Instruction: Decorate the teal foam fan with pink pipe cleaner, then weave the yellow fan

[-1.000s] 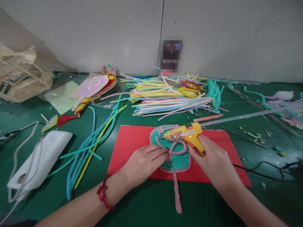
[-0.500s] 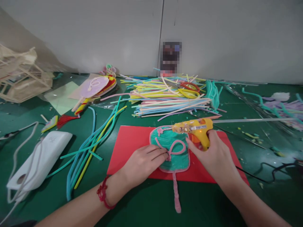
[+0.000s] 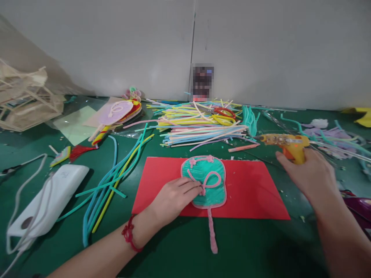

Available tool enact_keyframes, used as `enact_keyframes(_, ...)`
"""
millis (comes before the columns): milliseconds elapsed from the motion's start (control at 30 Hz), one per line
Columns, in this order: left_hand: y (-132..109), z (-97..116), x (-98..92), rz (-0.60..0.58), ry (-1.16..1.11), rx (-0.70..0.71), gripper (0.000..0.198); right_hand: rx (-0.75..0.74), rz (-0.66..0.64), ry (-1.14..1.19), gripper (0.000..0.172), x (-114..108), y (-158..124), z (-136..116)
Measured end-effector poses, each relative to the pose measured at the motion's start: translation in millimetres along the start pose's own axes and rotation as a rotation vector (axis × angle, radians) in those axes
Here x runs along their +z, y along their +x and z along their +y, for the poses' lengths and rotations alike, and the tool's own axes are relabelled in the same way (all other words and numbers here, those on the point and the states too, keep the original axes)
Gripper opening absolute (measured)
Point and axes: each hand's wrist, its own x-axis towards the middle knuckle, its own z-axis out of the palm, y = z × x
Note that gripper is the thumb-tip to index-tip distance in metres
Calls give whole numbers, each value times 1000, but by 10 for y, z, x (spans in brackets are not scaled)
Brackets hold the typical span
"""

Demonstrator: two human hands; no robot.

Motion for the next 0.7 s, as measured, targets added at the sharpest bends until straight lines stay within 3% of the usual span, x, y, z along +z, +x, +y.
enact_keyframes(33, 0, 1, 2, 1, 3, -1, 28, 24, 25, -15, 38, 45, 23, 89)
enact_keyframes(200, -4, 3, 10, 13, 4, 2, 31, -83, -170, 26, 42, 222, -1, 236)
enact_keyframes(300, -9, 4, 17, 7, 7, 3, 30, -86, -95, -45, 49, 173, -65, 124)
enact_keyframes(400, -16, 5, 20, -10, -2, -8, 28, -55, 119, -20, 47, 39, -164, -146)
enact_keyframes(467, -19, 5, 19, -17, -13, -16, 27, -190, 165, 218, 34, -46, -285, -408)
enact_keyframes(600, -20, 4, 15, -44, -27, -19, 24, -483, -34, 574, 15, -80, -629, -925)
enact_keyframes(700, -15, 2, 19, -60, -33, -23, 22, -609, -194, 700, 20, 18, -818, -1131)
